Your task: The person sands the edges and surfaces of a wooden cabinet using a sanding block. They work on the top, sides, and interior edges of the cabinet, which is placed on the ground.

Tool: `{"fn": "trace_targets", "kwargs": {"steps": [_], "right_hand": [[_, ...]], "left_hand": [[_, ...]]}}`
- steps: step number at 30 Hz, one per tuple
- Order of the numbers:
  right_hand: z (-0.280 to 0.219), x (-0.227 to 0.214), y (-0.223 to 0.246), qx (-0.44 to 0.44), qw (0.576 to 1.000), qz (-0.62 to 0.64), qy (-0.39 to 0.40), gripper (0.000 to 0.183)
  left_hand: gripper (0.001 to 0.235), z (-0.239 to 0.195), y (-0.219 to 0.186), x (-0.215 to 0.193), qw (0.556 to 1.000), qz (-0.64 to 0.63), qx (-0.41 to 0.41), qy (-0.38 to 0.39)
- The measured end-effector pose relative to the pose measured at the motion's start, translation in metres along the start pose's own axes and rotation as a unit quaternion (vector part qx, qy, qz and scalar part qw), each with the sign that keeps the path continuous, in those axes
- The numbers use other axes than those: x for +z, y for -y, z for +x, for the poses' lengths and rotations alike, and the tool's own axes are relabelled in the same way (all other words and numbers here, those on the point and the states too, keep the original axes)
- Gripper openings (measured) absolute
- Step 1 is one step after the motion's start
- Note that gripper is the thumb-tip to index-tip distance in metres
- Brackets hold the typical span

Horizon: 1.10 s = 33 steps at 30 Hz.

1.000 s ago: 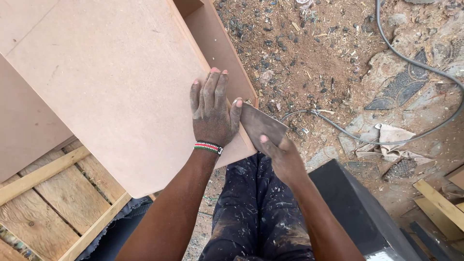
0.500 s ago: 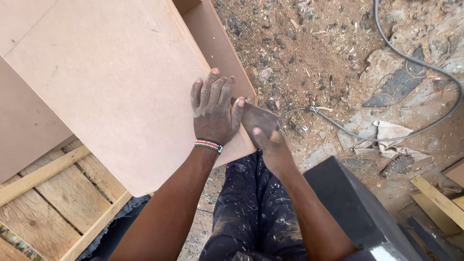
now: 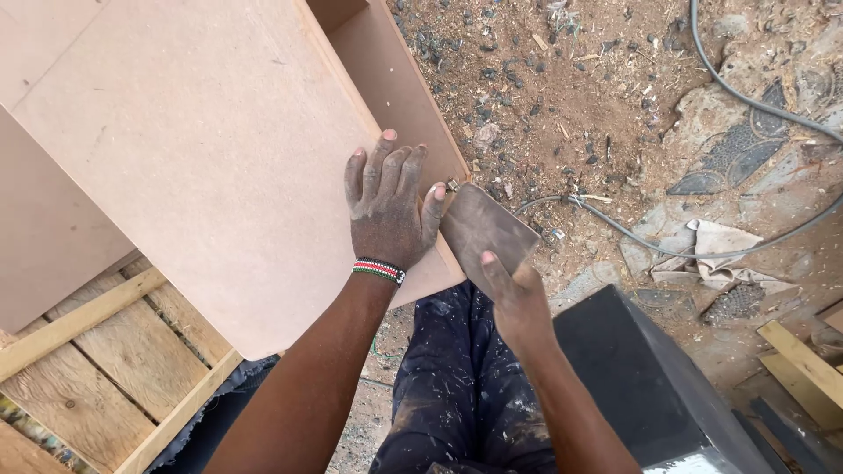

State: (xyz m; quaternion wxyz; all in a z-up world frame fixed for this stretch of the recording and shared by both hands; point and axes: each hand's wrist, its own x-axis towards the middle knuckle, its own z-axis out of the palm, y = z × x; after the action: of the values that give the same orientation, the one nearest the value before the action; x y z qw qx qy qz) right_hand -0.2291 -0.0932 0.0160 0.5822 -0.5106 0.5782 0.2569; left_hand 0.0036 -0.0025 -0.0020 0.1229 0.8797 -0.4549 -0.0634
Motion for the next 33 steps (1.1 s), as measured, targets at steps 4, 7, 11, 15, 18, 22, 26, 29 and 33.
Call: {"fn": "trace_targets", "kwargs": {"steps": [4, 7, 11, 15, 18, 22, 26, 29, 33], "right_hand": [[-0.042, 0.007, 0.093, -0.084, 0.995, 0.056, 0.005, 0.058], [-0.033, 0.003, 0.033, -0.046, 0.996, 0.08, -0.02, 0.059], [-0.008, 0.038, 0.019, -0.077, 0.993, 0.088, -0.03, 0.062], [-0.032, 0.014, 0.02, -0.047, 0.996, 0.081, -0.01, 0.072], [-0.051, -0.027, -0.017, 0.087, 0.988, 0.114, -0.051, 0.091], [-0.034, -0.037, -0.061, -0.018, 0.992, 0.012, -0.125, 0.05], [-0.027, -0.048, -0.029, -0.018, 0.989, 0.112, -0.09, 0.059], [-0.06, -0.073, 0.047, -0.031, 0.997, 0.06, -0.023, 0.098], [-0.063, -0.064, 0.029, -0.045, 0.997, 0.061, 0.012, 0.084]], "left_hand": [[0.06, -0.001, 0.001, 0.0, 1.0, 0.004, 0.0, -0.009], [0.059, -0.002, 0.002, -0.001, 1.0, 0.006, -0.001, -0.008], [0.06, 0.0, 0.002, 0.0, 1.0, 0.019, -0.005, -0.013], [0.055, 0.001, 0.005, -0.001, 0.999, 0.015, 0.011, -0.031], [0.05, 0.001, 0.008, 0.0, 0.999, 0.009, 0.017, -0.035], [0.024, -0.003, 0.009, -0.001, 0.998, 0.028, 0.035, -0.05], [0.052, 0.0, -0.004, -0.02, 0.977, 0.1, 0.016, 0.187], [0.068, -0.014, -0.042, -0.049, 0.916, 0.004, 0.13, 0.38], [0.047, -0.029, -0.035, -0.063, 0.906, 0.029, 0.194, 0.376]]}}
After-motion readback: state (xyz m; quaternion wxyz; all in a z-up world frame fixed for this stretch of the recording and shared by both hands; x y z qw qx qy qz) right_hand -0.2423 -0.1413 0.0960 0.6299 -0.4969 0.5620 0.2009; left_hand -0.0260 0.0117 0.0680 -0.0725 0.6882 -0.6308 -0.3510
